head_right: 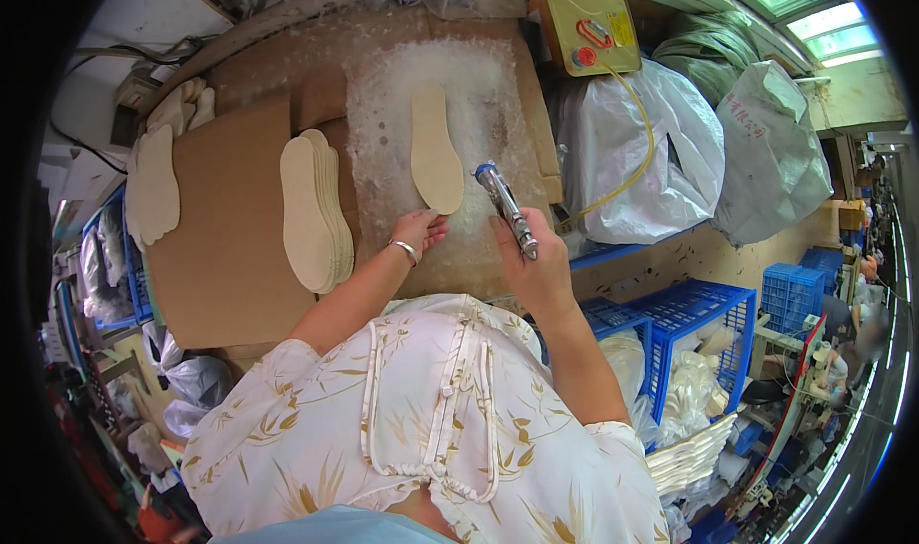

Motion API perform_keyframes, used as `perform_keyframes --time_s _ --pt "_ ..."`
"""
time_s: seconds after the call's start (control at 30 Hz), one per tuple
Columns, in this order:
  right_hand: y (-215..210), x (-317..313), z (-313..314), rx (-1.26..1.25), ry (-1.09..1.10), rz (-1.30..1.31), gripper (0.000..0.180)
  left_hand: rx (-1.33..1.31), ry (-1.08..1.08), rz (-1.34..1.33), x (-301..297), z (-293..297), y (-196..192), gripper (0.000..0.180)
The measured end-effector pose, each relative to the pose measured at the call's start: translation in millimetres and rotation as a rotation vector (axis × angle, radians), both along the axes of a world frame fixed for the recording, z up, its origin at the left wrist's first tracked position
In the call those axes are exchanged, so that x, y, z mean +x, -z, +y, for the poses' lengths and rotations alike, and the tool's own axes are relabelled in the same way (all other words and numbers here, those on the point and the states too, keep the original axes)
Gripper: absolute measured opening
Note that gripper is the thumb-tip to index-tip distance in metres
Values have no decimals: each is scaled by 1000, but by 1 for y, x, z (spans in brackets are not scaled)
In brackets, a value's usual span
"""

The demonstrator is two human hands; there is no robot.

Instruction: Applying a spray coating or adhesive to shoe insoles using a pneumatic spray gun.

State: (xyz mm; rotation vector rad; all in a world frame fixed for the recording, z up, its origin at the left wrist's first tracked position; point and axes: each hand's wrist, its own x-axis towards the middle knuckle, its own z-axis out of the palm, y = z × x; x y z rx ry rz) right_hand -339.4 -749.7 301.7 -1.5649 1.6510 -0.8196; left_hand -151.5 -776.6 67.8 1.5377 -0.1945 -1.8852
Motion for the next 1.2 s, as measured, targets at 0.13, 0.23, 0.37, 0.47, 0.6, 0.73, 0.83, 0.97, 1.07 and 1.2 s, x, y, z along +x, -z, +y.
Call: perform_keyframes --time_s 0.13,0.23,0.37,0.47,0.6,0.73,0.83,0.97,1.07,1.2 --pt "-1 -2 9 4 -51 18 21 5 -8 6 0 1 -2 23" --pt "0 -4 8 14 -103 -18 22 3 -13 6 -1 1 -3 23" --pt "3 -6 4 -31 -13 -12 22 -7 -14 3 -2 2 -4 23" --pt "4 -8 8 29 -41 1 22 -7 -7 -5 -2 1 -4 23" --pt "6 -9 11 14 -81 -26 22 8 3 -8 -2 3 -3 23" --pt "7 -10 11 -19 -5 -26 21 10 -6 -9 -2 3 -2 23" --pt "6 -9 14 49 -42 -16 22 10 -3 -1 -2 4 0 23" --pt "6 -10 12 -11 -37 -18 23 3 -6 -6 -2 3 1 24" --pt "6 -12 11 -9 6 8 23 2 -4 -12 -2 3 1 24" --pt "4 -13 21 51 -57 1 22 11 -5 -18 -2 4 1 24"
